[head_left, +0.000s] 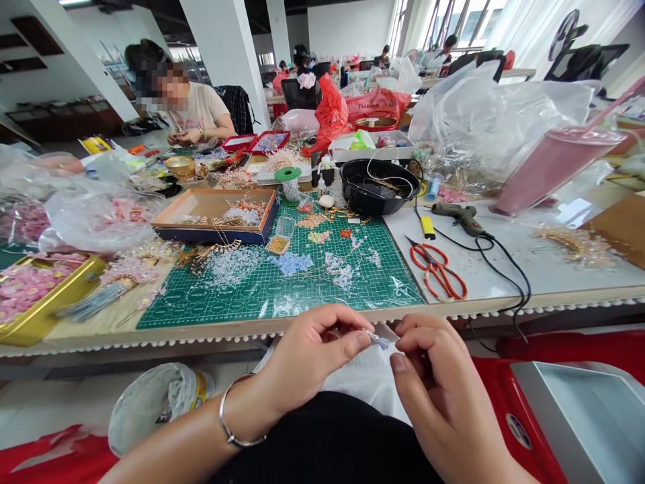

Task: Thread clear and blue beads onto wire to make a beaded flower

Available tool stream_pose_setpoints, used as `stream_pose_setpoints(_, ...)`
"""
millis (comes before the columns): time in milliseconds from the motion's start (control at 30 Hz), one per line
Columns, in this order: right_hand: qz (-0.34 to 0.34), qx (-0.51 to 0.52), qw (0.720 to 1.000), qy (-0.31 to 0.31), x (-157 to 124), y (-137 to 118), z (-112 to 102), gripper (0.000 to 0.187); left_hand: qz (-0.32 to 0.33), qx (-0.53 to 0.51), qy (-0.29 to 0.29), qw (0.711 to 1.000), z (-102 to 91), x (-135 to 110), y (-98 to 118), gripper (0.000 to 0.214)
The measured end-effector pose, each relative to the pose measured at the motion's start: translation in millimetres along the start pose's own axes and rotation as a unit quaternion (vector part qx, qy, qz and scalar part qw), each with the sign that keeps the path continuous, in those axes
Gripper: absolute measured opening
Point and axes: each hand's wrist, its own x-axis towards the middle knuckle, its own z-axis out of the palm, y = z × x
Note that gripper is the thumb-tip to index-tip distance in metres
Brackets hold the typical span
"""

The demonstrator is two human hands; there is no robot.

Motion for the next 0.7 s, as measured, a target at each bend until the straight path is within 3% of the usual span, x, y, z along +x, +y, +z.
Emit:
stream_pose_setpoints(267, 0.003, -0.017, 1.000, -0.006, 0, -1, 2, 0.010, -0.002, -0.003, 0.004, 1.000, -1.9, 0, -3, 0.018)
stream_pose_setpoints(400, 0.005, 0.016, 1.000, 0.001, 0, 1, 4, 0.010, -0.024, -0.052, 0.003, 0.998, -0.6, 1, -6, 0.017)
stream_pose_setpoints(567, 0.063, 0.114, 0.991, 0.002, 0, 6, 8, 0.010, -0.045, -0.176, 0.004, 0.983, 2.2, 4, -12, 0.014)
stream_pose_setpoints(700, 0.132, 0.246, 0.959, -0.045, 1, 9, 13, 0.015, -0.053, -0.241, 0.005, 0.969, 5.2, 6, -13, 0.008)
